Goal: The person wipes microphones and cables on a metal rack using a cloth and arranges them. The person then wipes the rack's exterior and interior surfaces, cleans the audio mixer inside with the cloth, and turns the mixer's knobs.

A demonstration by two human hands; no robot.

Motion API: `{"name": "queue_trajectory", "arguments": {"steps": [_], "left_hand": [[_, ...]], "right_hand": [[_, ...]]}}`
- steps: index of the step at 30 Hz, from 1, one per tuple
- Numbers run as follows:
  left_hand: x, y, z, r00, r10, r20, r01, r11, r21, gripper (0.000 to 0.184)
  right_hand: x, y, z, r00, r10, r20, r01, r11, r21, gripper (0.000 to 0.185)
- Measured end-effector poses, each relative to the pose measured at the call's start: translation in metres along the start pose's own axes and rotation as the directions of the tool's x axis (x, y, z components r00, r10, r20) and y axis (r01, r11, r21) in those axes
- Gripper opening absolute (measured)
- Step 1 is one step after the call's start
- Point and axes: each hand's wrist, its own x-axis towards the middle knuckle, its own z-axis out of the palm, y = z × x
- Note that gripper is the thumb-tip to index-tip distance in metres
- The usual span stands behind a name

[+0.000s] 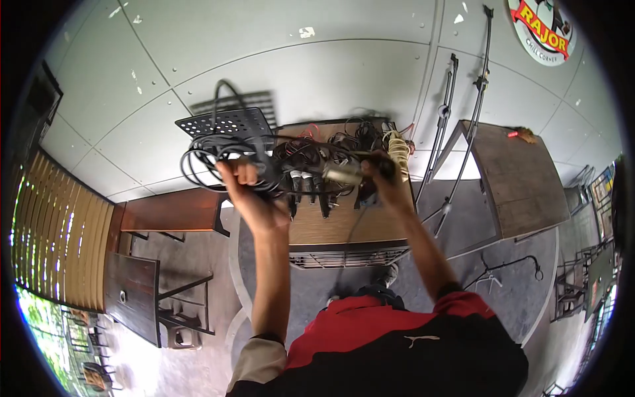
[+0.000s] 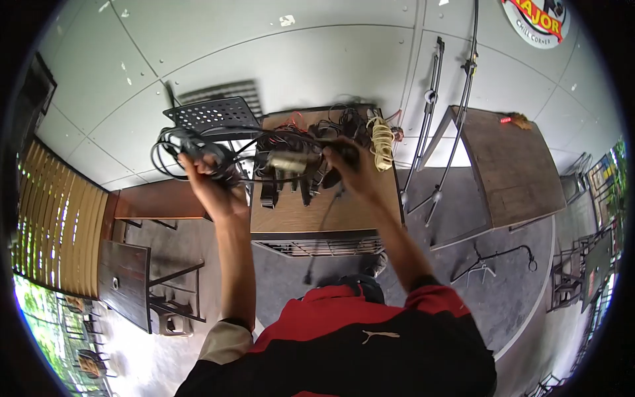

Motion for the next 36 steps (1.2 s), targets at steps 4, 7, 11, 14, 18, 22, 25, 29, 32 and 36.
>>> {"name": "queue_trajectory", "arguments": {"steps": [4, 7, 11, 14, 18, 22, 25, 29, 32, 36], "left_hand": [[-0.004, -0.049, -0.003, 0.992, 0.123, 0.009, -0.123, 0.979, 0.163, 0.041], [-0.005, -0.071, -0.034, 0.973, 0.175, 0.147, -0.224, 0.863, 0.452, 0.041], [-0.004, -0.073, -0.074, 0.942, 0.061, 0.331, -0.295, 0.623, 0.725, 0.039], [-0.012, -0.076, -0.083, 0.954, -0.007, 0.298, -0.223, 0.648, 0.729, 0.027], [-0.020, -0.076, -0.096, 0.938, -0.039, 0.343, -0.251, 0.606, 0.755, 0.023], [-0.028, -0.074, -0.101, 0.973, -0.075, 0.220, -0.129, 0.612, 0.780, 0.021], [-0.037, -0.084, -0.098, 0.987, -0.119, 0.111, 0.001, 0.686, 0.727, 0.027], [-0.049, -0.087, -0.103, 0.979, -0.203, -0.032, 0.181, 0.779, 0.600, 0.035], [-0.053, -0.084, -0.104, 0.957, -0.270, -0.104, 0.285, 0.819, 0.498, 0.038], [-0.060, -0.084, -0.123, 0.959, -0.208, -0.194, 0.285, 0.710, 0.644, 0.036]], "right_hand": [[-0.024, 0.039, 0.037, 0.958, 0.189, -0.216, -0.165, 0.979, 0.123, 0.019], [-0.029, 0.026, 0.052, 0.990, 0.092, -0.110, -0.099, 0.993, -0.063, 0.020], [-0.029, 0.027, 0.037, 0.993, 0.037, 0.112, 0.021, 0.879, -0.476, 0.023], [-0.028, 0.008, 0.037, 0.979, 0.076, 0.190, 0.077, 0.724, -0.686, 0.024], [-0.019, 0.041, 0.019, 0.978, 0.069, 0.196, 0.050, 0.838, -0.543, 0.021], [-0.014, 0.016, 0.026, 0.855, 0.518, -0.008, -0.510, 0.845, 0.159, 0.024], [-0.020, 0.026, 0.039, 0.806, 0.529, -0.264, -0.454, 0.840, 0.298, 0.027], [-0.022, 0.046, 0.041, 0.927, 0.222, -0.302, -0.203, 0.975, 0.093, 0.028], [-0.025, 0.045, 0.042, 0.931, 0.146, -0.335, -0.127, 0.989, 0.080, 0.031], [-0.037, 0.020, 0.039, 0.875, 0.476, -0.092, -0.469, 0.879, 0.089, 0.033]]}}
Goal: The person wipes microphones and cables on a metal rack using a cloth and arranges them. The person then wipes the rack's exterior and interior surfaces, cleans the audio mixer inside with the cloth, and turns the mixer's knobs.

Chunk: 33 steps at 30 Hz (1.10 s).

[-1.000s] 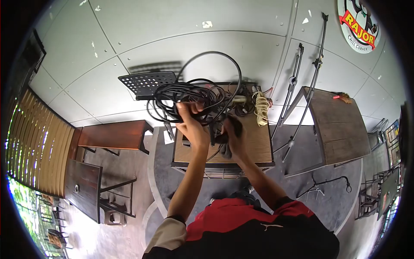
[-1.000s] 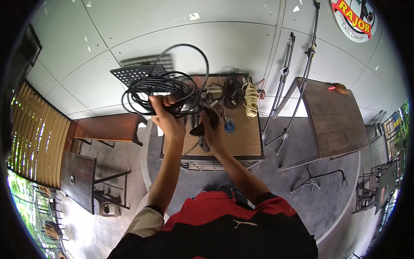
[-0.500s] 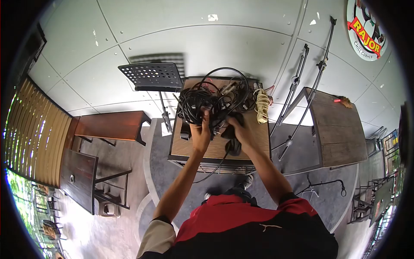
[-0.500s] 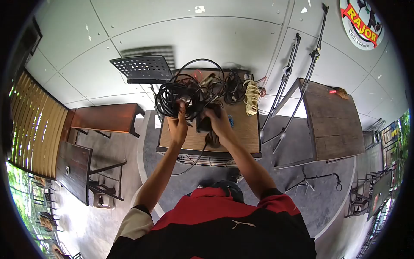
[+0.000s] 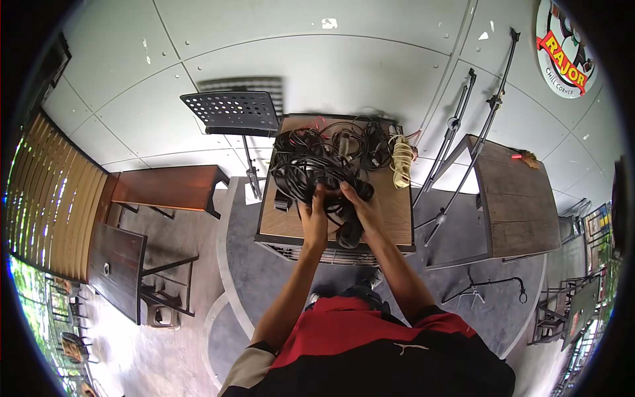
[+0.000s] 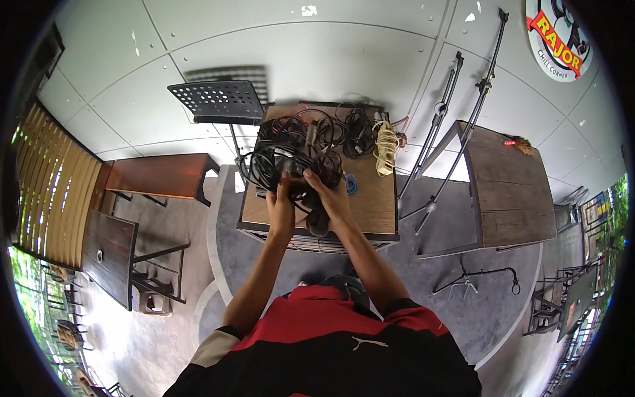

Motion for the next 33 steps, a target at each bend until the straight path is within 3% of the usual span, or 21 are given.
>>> {"name": "queue_trajectory", "arguments": {"steps": [1, 4, 9, 12, 16, 19, 20, 22, 24, 29, 33], "left_hand": [[-0.005, 0.006, 0.000, 0.994, 0.039, 0.098, -0.044, 0.998, 0.053, 0.040], [-0.012, 0.012, -0.001, 0.986, -0.110, 0.128, 0.090, 0.985, 0.150, 0.039], [-0.014, -0.004, 0.002, 0.987, -0.029, 0.157, 0.017, 0.997, 0.078, 0.025], [-0.016, 0.002, 0.001, 0.966, -0.163, 0.202, 0.142, 0.983, 0.114, 0.027], [-0.015, 0.003, 0.000, 0.954, -0.173, 0.245, 0.115, 0.965, 0.237, 0.032], [-0.021, -0.002, -0.008, 0.948, -0.099, 0.304, 0.046, 0.983, 0.175, 0.035], [-0.024, -0.003, -0.005, 0.965, 0.001, 0.263, -0.037, 0.991, 0.132, 0.029], [-0.035, 0.000, -0.006, 0.983, -0.026, 0.181, -0.004, 0.987, 0.162, 0.030], [-0.037, -0.002, -0.015, 0.971, -0.098, 0.218, 0.050, 0.975, 0.216, 0.031], [-0.056, -0.014, -0.022, 0.992, -0.074, -0.098, 0.088, 0.985, 0.146, 0.029], [-0.070, -0.011, -0.044, 0.920, -0.353, -0.172, 0.359, 0.933, 0.005, 0.032]], "right_hand": [[-0.003, -0.001, 0.000, 1.000, 0.010, 0.019, -0.010, 1.000, 0.008, 0.033], [-0.007, 0.000, -0.003, 0.999, 0.043, -0.021, -0.043, 0.999, -0.024, 0.034], [-0.004, 0.015, -0.024, 0.985, 0.150, -0.081, -0.149, 0.989, 0.015, 0.033], [-0.009, 0.019, -0.030, 0.980, 0.174, -0.099, -0.168, 0.983, 0.067, 0.030], [-0.011, 0.021, -0.042, 0.972, 0.203, -0.115, -0.191, 0.976, 0.103, 0.030], [-0.014, 0.020, -0.040, 0.974, 0.172, -0.148, -0.150, 0.978, 0.145, 0.032], [-0.016, 0.019, -0.038, 0.973, 0.173, -0.154, -0.151, 0.978, 0.145, 0.032], [-0.020, 0.019, -0.035, 0.975, 0.146, -0.169, -0.122, 0.982, 0.144, 0.034], [-0.028, 0.019, -0.030, 0.970, 0.171, -0.170, -0.156, 0.983, 0.099, 0.036], [-0.036, 0.055, -0.026, 0.978, 0.152, -0.146, -0.146, 0.988, 0.050, 0.035], [-0.047, 0.078, -0.017, 0.972, 0.176, -0.156, -0.165, 0.983, 0.082, 0.034]]}}
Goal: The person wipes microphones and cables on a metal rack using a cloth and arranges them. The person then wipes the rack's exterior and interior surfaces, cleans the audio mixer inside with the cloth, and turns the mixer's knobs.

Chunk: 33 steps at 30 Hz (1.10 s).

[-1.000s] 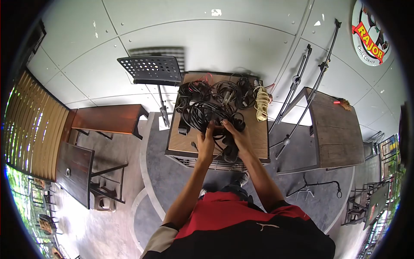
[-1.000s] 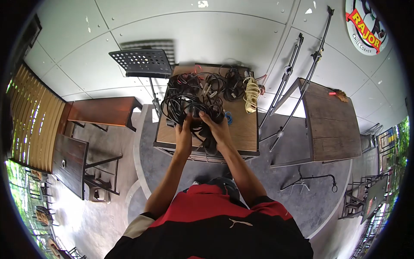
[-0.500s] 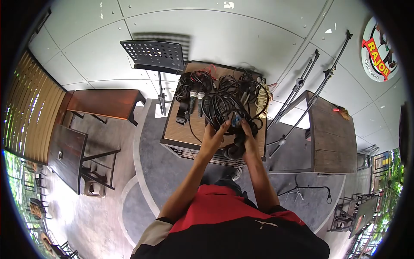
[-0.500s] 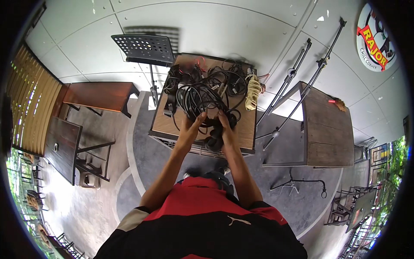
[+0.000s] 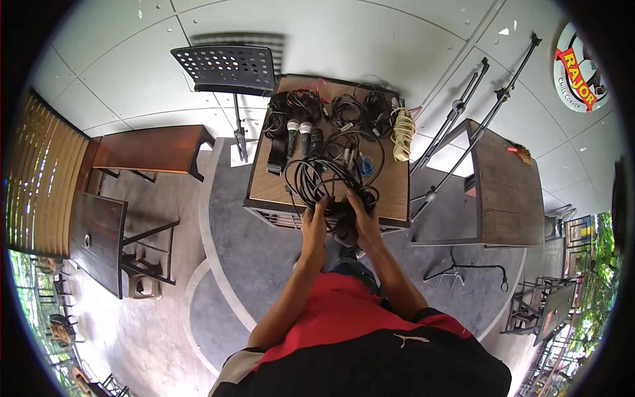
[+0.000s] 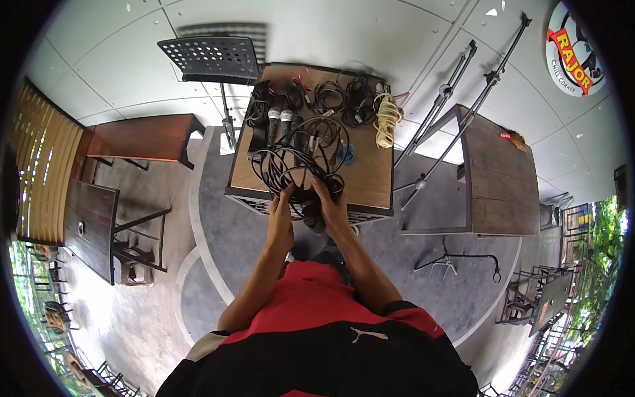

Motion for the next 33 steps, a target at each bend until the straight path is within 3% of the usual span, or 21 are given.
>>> {"name": "queue_trajectory", "arguments": {"steps": [1, 3, 5, 8, 10, 11, 13, 14, 16, 17, 19, 21, 23, 26, 28, 32, 33], "left_hand": [[-0.002, -0.003, -0.004, 1.000, -0.009, -0.002, 0.009, 1.000, 0.002, 0.032], [-0.003, -0.011, -0.013, 0.973, -0.231, -0.017, 0.226, 0.963, -0.148, 0.043], [0.003, -0.028, -0.019, 0.978, -0.207, -0.020, 0.200, 0.963, -0.182, 0.039], [0.009, -0.045, -0.016, 0.989, -0.040, -0.141, 0.051, 0.996, 0.072, 0.021], [0.015, -0.063, -0.002, 0.984, 0.161, -0.079, -0.155, 0.985, 0.069, 0.017], [0.019, -0.069, 0.007, 0.971, 0.237, -0.010, -0.236, 0.968, 0.082, 0.014], [0.015, -0.079, 0.031, 0.974, 0.224, 0.036, -0.226, 0.971, 0.074, 0.014], [0.020, -0.090, 0.041, 0.948, 0.311, 0.069, -0.317, 0.940, 0.123, 0.014], [0.019, -0.108, 0.058, 0.929, 0.330, 0.168, -0.359, 0.914, 0.191, 0.015], [0.018, -0.113, 0.067, 0.945, 0.251, 0.209, -0.295, 0.930, 0.221, 0.019], [0.022, -0.119, 0.085, 0.866, 0.359, 0.348, -0.488, 0.759, 0.430, 0.016], [0.031, -0.133, 0.104, 0.889, 0.294, 0.351, -0.436, 0.779, 0.452, 0.015], [0.047, -0.159, 0.113, 0.868, 0.327, 0.373, -0.484, 0.720, 0.498, 0.016], [0.074, -0.209, 0.109, 0.913, 0.209, 0.351, -0.388, 0.715, 0.581, 0.021], [0.086, -0.233, 0.102, 0.926, 0.143, 0.349, -0.345, 0.693, 0.632, 0.026], [0.087, -0.256, 0.106, 0.971, 0.031, 0.236, -0.188, 0.709, 0.680, 0.030], [0.085, -0.259, 0.108, 0.969, 0.120, 0.217, -0.247, 0.545, 0.801, 0.032]], "right_hand": [[-0.001, 0.007, 0.001, 1.000, 0.007, -0.007, -0.007, 1.000, -0.001, 0.034], [-0.004, 0.019, 0.002, 0.998, 0.033, -0.045, -0.032, 0.999, 0.021, 0.022], [-0.009, 0.024, -0.001, 0.999, -0.006, -0.048, 0.005, 1.000, -0.006, 0.022], [-0.012, 0.026, -0.014, 0.999, -0.009, -0.053, 0.008, 0.999, -0.033, 0.022], [-0.008, 0.030, -0.030, 0.983, 0.050, -0.174, -0.045, 0.998, 0.034, 0.022], [0.000, 0.036, -0.044, 0.983, -0.018, -0.184, 0.020, 1.000, 0.009, 0.023], [0.002, 0.038, -0.075, 0.979, 0.003, -0.203, 0.004, 0.999, 0.032, 0.023], [0.002, 0.035, -0.088, 0.977, 0.026, -0.212, -0.016, 0.999, 0.050, 0.024], [0.009, 0.035, -0.119, 0.972, 0.063, -0.226, -0.030, 0.989, 0.145, 0.024], [0.011, 0.031, -0.132, 0.974, 0.093, -0.206, -0.047, 0.974, 0.220, 0.025], [0.018, 0.022, -0.157, 0.969, 0.192, -0.154, -0.131, 0.932, 0.337, 0.028], [0.034, 0.019, -0.177, 0.958, 0.230, -0.169, -0.156, 0.919, 0.363, 0.030], [0.050, 0.025, -0.203, 0.950, 0.260, -0.174, -0.187, 0.917, 0.351, 0.039], [0.080, 0.041, -0.232, 0.911, 0.333, -0.244, -0.264, 0.925, 0.274, 0.045], [0.090, 0.044, -0.245, 0.913, 0.343, -0.221, -0.262, 0.908, 0.328, 0.046], [0.103, 0.051, -0.273, 0.891, 0.382, -0.247, -0.366, 0.924, 0.109, 0.041], [0.106, 0.055, -0.280, 0.887, 0.388, -0.252, -0.389, 0.920, 0.045, 0.043]]}}
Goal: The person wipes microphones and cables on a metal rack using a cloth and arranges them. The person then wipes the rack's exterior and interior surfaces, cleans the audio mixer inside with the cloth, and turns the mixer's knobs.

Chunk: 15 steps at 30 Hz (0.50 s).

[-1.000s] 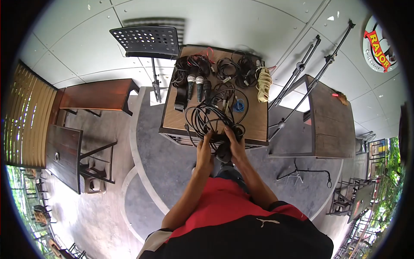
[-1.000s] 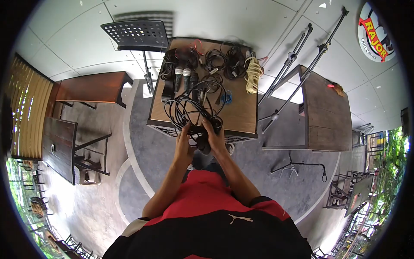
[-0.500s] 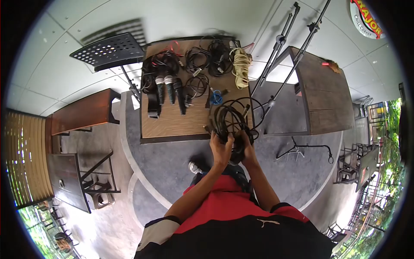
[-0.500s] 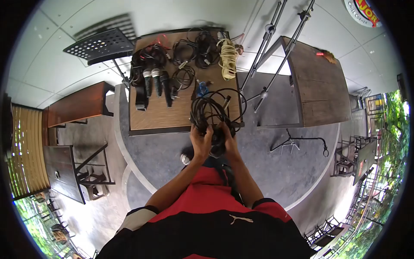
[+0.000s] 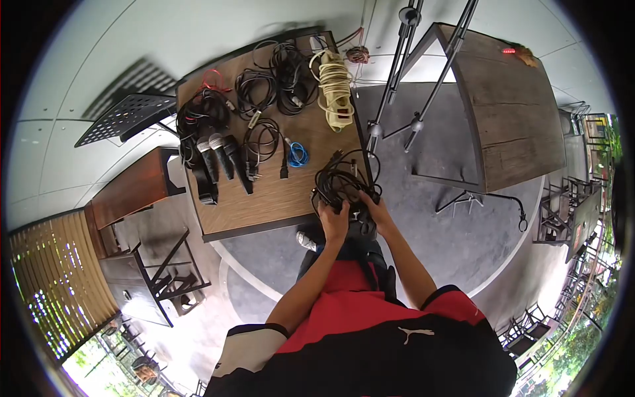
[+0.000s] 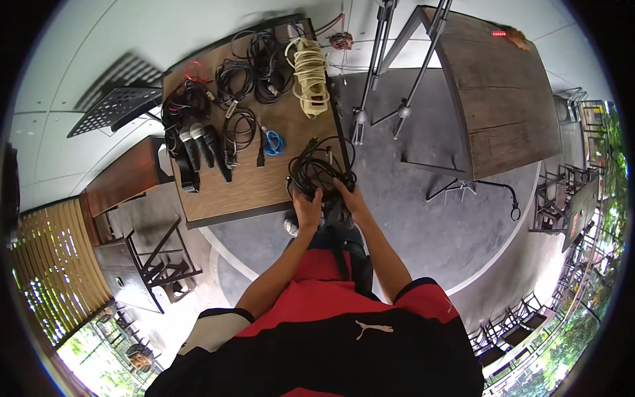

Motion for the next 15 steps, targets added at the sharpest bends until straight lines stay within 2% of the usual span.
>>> {"name": "queue_trajectory", "arguments": {"steps": [1, 2, 3, 4, 5, 6, 7, 9, 10, 12, 13, 15], "left_hand": [[-0.001, 0.001, 0.002, 0.996, 0.054, -0.075, -0.037, 0.978, 0.206, 0.035], [0.002, 0.002, 0.002, 0.998, 0.052, -0.037, -0.039, 0.954, 0.298, 0.037], [0.003, 0.004, 0.005, 0.998, 0.056, -0.033, -0.043, 0.954, 0.297, 0.037], [0.004, 0.010, 0.006, 0.992, 0.012, -0.122, 0.033, 0.933, 0.358, 0.040], [0.005, 0.016, 0.008, 0.977, -0.028, -0.213, 0.115, 0.905, 0.409, 0.043], [0.007, 0.014, 0.008, 0.962, -0.144, -0.230, 0.229, 0.886, 0.403, 0.049], [0.009, 0.014, 0.007, 0.962, -0.147, -0.229, 0.231, 0.886, 0.402, 0.049], [0.016, 0.013, 0.002, 0.863, -0.443, -0.243, 0.477, 0.873, 0.103, 0.099], [0.018, 0.013, 0.001, 0.860, -0.446, -0.248, 0.481, 0.871, 0.098, 0.099], [0.023, 0.012, 0.000, 0.781, -0.571, -0.253, 0.598, 0.801, 0.035, 0.109], [0.028, -0.008, 0.009, 0.748, -0.596, -0.291, 0.638, 0.767, 0.070, 0.114], [0.030, -0.004, 0.009, 0.745, -0.602, -0.288, 0.637, 0.770, 0.039, 0.115]], "right_hand": [[0.003, -0.003, -0.001, 1.000, 0.004, -0.004, -0.004, 1.000, 0.004, 0.043], [0.006, -0.005, 0.000, 0.998, -0.055, 0.015, 0.056, 0.998, -0.028, 0.044], [0.011, -0.009, 0.002, 0.993, -0.116, 0.035, 0.118, 0.991, -0.060, 0.046], [0.015, -0.014, 0.003, 0.992, -0.120, 0.032, 0.122, 0.991, -0.059, 0.046], [0.019, -0.018, 0.004, 0.990, -0.125, 0.067, 0.134, 0.980, -0.147, 0.047], [0.023, -0.021, 0.005, 0.987, -0.124, 0.101, 0.145, 0.961, -0.236, 0.048], [0.026, -0.024, 0.007, 0.987, -0.123, 0.100, 0.144, 0.960, -0.239, 0.048], [0.035, -0.028, 0.013, 0.975, -0.155, 0.160, 0.195, 0.941, -0.277, 0.048], [0.039, -0.028, 0.013, 0.974, -0.152, 0.165, 0.194, 0.940, -0.282, 0.048], [0.049, -0.028, 0.014, 0.965, -0.202, 0.167, 0.250, 0.902, -0.351, 0.043], [0.056, -0.025, 0.012, 0.964, -0.201, 0.175, 0.253, 0.899, -0.357, 0.043], [0.067, -0.016, 0.007, 0.923, -0.353, 0.153, 0.373, 0.724, -0.580, 0.052]]}}
